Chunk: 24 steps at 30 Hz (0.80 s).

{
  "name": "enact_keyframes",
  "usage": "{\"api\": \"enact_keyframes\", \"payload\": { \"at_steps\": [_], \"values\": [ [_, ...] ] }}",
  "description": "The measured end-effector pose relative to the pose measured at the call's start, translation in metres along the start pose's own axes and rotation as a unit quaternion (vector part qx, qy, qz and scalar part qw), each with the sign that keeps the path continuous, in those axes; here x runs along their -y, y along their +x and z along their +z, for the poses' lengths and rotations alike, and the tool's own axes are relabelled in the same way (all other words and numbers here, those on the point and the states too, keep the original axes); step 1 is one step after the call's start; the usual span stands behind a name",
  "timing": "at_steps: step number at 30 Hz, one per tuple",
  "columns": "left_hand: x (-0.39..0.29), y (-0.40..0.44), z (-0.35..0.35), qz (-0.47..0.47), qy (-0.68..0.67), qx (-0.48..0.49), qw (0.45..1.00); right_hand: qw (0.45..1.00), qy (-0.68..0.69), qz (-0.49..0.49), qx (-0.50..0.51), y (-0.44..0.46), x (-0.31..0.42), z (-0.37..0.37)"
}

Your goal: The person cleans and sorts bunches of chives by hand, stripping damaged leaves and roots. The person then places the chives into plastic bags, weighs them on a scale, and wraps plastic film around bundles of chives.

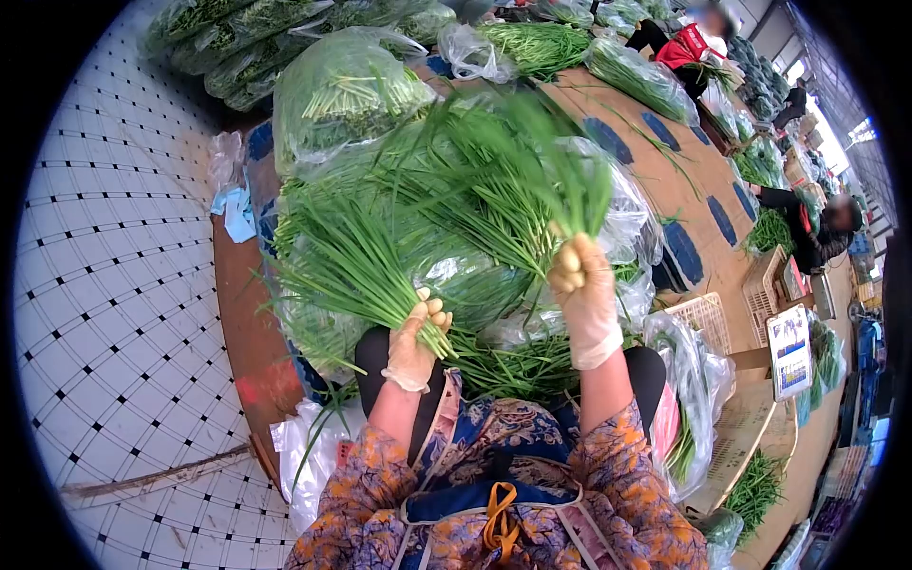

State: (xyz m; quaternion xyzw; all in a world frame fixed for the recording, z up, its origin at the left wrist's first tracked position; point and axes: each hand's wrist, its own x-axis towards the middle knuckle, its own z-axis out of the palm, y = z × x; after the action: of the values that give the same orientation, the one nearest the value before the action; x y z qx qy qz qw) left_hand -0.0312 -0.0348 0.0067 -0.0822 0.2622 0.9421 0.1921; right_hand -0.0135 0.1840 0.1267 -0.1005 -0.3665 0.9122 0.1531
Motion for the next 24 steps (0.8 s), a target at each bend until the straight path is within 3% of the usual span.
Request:
{"api": "enact_keyframes", "payload": {
  "at_steps": [1, 3, 5, 6, 11, 15, 17, 18, 19, 20, 21, 23, 24],
  "values": [
    [0.002, 0.002, -0.002, -0.008, -0.005, -0.002, 1.0, 0.997, 0.032, -0.003, 0.068, 0.004, 0.007, -0.006],
    [0.004, 0.002, -0.001, -0.015, -0.011, -0.002, 1.0, 0.998, -0.055, -0.009, 0.021, 0.006, 0.008, -0.006],
    [0.006, 0.0, 0.004, -0.044, -0.014, -0.021, 0.999, 0.992, -0.055, 0.094, -0.063, 0.016, -0.018, -0.028],
    [0.007, -0.001, 0.005, -0.057, -0.018, -0.028, 0.998, 0.988, -0.067, 0.134, -0.042, 0.01, -0.02, -0.027],
    [0.014, -0.006, 0.002, -0.086, -0.006, -0.021, 0.996, 0.993, 0.029, 0.11, -0.023, -0.005, -0.03, -0.019],
    [0.027, -0.011, 0.002, -0.114, 0.002, -0.037, 0.993, 0.994, -0.021, 0.107, -0.019, -0.006, -0.034, -0.027],
    [0.032, -0.014, 0.001, -0.134, 0.027, -0.03, 0.99, 0.982, -0.184, 0.053, 0.0, -0.012, -0.037, -0.024],
    [0.031, -0.015, 0.004, -0.14, 0.034, -0.02, 0.989, 0.938, -0.338, 0.08, 0.007, -0.012, -0.035, -0.025],
    [0.031, -0.017, 0.008, -0.139, 0.033, -0.023, 0.989, 0.937, -0.338, 0.083, 0.007, -0.014, -0.042, -0.029],
    [0.031, -0.019, 0.012, -0.145, 0.053, -0.022, 0.988, 0.802, -0.594, 0.028, 0.047, -0.019, -0.055, -0.035],
    [0.03, -0.021, 0.016, -0.151, 0.073, -0.023, 0.986, 0.596, -0.798, -0.029, 0.085, -0.027, -0.065, -0.038],
    [0.036, -0.016, 0.004, -0.181, 0.107, 0.045, 0.977, 0.487, -0.854, -0.049, 0.175, -0.049, -0.085, -0.032],
    [0.041, -0.016, 0.003, -0.176, 0.118, 0.033, 0.977, 0.478, -0.853, -0.099, 0.187, -0.062, -0.105, -0.042]
  ]
}}
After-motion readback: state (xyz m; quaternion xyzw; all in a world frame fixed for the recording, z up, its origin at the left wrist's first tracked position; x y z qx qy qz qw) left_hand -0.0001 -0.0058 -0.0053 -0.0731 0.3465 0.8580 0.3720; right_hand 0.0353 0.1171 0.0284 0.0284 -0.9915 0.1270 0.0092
